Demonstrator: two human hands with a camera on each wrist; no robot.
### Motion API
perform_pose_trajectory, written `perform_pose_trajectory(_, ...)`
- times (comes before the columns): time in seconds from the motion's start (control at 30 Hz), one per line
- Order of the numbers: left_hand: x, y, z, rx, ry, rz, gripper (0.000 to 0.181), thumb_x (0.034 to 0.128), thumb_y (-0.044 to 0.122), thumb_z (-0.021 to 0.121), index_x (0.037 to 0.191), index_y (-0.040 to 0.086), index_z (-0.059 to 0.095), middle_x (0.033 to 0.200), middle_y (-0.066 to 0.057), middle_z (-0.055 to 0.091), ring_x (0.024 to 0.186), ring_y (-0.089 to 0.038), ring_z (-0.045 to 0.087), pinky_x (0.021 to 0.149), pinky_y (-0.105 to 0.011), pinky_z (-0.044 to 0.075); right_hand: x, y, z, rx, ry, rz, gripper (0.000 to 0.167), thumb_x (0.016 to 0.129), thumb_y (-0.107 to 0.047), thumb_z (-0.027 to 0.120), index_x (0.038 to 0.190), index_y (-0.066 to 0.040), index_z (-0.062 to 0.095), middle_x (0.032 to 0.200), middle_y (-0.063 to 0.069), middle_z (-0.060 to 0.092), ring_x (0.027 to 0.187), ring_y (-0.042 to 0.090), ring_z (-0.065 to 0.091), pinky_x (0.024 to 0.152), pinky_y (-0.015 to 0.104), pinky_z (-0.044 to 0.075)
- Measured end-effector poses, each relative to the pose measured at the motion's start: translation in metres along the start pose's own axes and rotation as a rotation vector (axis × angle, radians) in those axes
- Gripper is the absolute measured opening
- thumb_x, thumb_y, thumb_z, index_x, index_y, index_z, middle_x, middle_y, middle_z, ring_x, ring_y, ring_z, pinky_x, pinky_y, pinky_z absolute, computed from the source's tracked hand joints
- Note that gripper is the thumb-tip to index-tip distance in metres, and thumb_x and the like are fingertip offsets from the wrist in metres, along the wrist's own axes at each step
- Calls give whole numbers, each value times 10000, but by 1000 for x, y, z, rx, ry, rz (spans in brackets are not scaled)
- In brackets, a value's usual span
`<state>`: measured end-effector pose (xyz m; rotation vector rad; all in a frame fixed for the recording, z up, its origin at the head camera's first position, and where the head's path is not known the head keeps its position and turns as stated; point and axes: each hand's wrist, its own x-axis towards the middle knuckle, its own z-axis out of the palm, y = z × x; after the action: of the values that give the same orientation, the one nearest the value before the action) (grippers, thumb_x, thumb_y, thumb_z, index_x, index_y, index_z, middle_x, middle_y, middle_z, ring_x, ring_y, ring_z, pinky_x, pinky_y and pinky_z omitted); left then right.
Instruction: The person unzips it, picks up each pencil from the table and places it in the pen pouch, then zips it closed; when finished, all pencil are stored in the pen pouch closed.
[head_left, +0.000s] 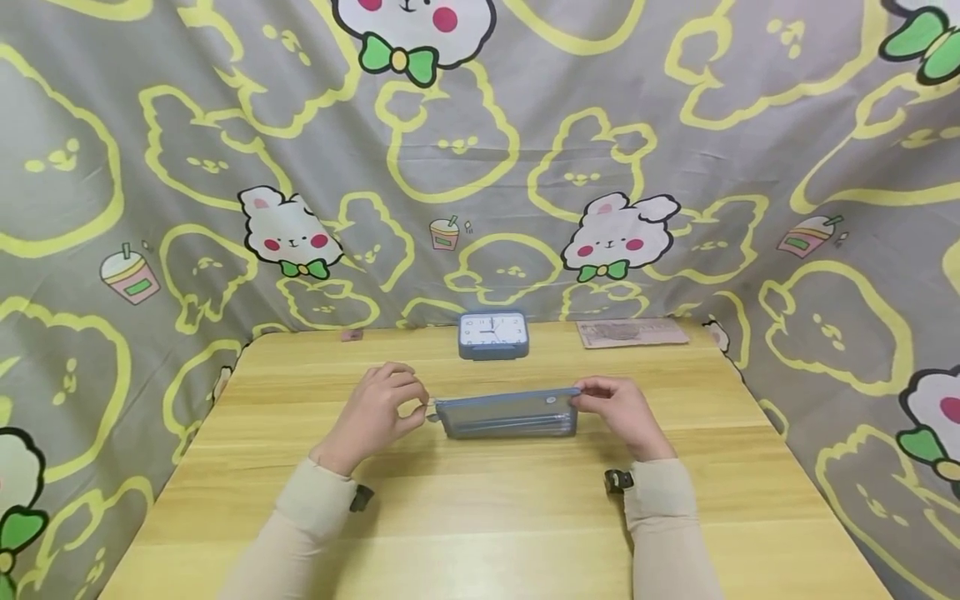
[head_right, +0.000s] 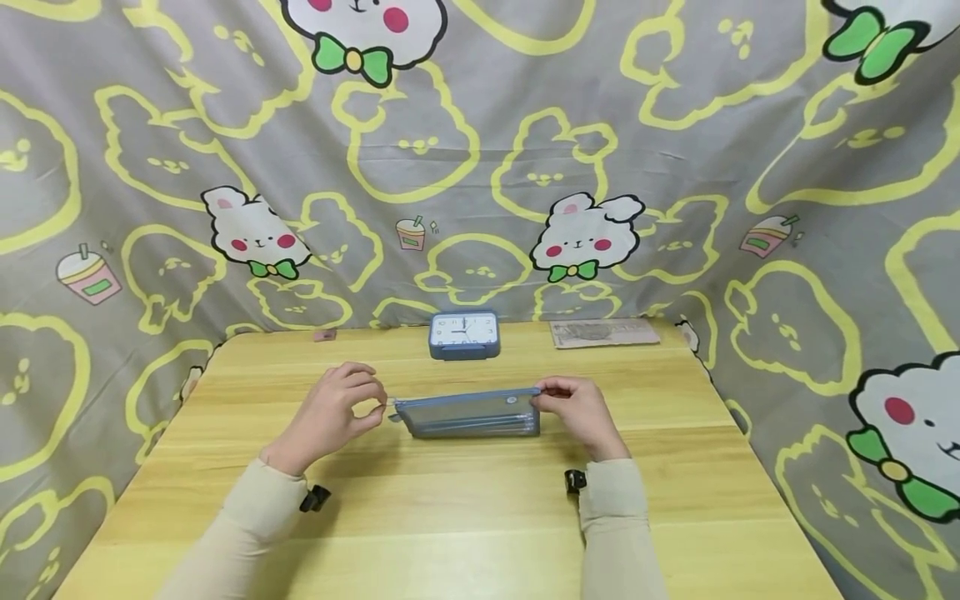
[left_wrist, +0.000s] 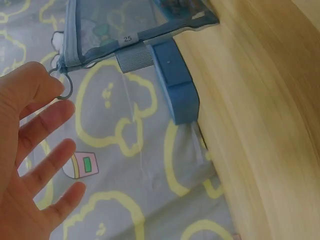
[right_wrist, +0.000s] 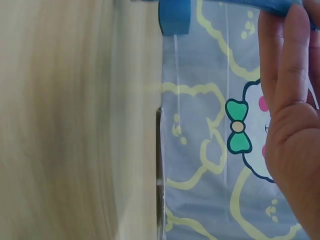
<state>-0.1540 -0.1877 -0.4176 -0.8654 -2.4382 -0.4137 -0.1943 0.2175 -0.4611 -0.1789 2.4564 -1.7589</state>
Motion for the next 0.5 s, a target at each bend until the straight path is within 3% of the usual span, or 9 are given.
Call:
perform_pose_trajectory(0.1,-2,1,3,-34,28,-27,145,826,96,818,862,210,736,961,44,753,1050,-246,670,869,-471,556,1,0,2,18,15,4,195,917,-169,800,1069,-48,779,1041,29,791,1000,173,714,962,347,547)
perform_pose_trajectory(0.2,-3,1,6,-97,40,-106,134,857,90,805,927,180,735,995,10,756,1025,-252,699,859,-470,587,4,-3,5,55,14,2,228,920,-165,791,1097,-24,766,1019,30,783,974,164,721,941,320,571)
perform_pose_trajectory(0.27,-4,2,12,-137,27,-208,184,893,120,798,1061,143,728,1062,-28,762,1035,-266,725,850,-470,612,6,-4,7,92,19,9,247,923,-129,780,1120,15,746,1012,50,768,946,155,725,913,299,598)
perform_pose_trajectory(0.43,-13,12,32,-143,-90,-524,640,957,270,778,1505,105,493,1364,-156,638,1035,-316,724,676,-406,618,12,0,17,132,39,83,313,958,-73,740,1220,90,685,1049,109,761,890,118,737,871,291,638)
perform_pose_trajectory(0.5,-18,19,41,-136,-173,-573,735,958,310,778,1569,105,425,1443,-202,566,985,-327,718,656,-404,610,15,3,24,136,58,126,340,969,-86,737,1256,85,676,1078,125,766,885,107,732,875,303,641)
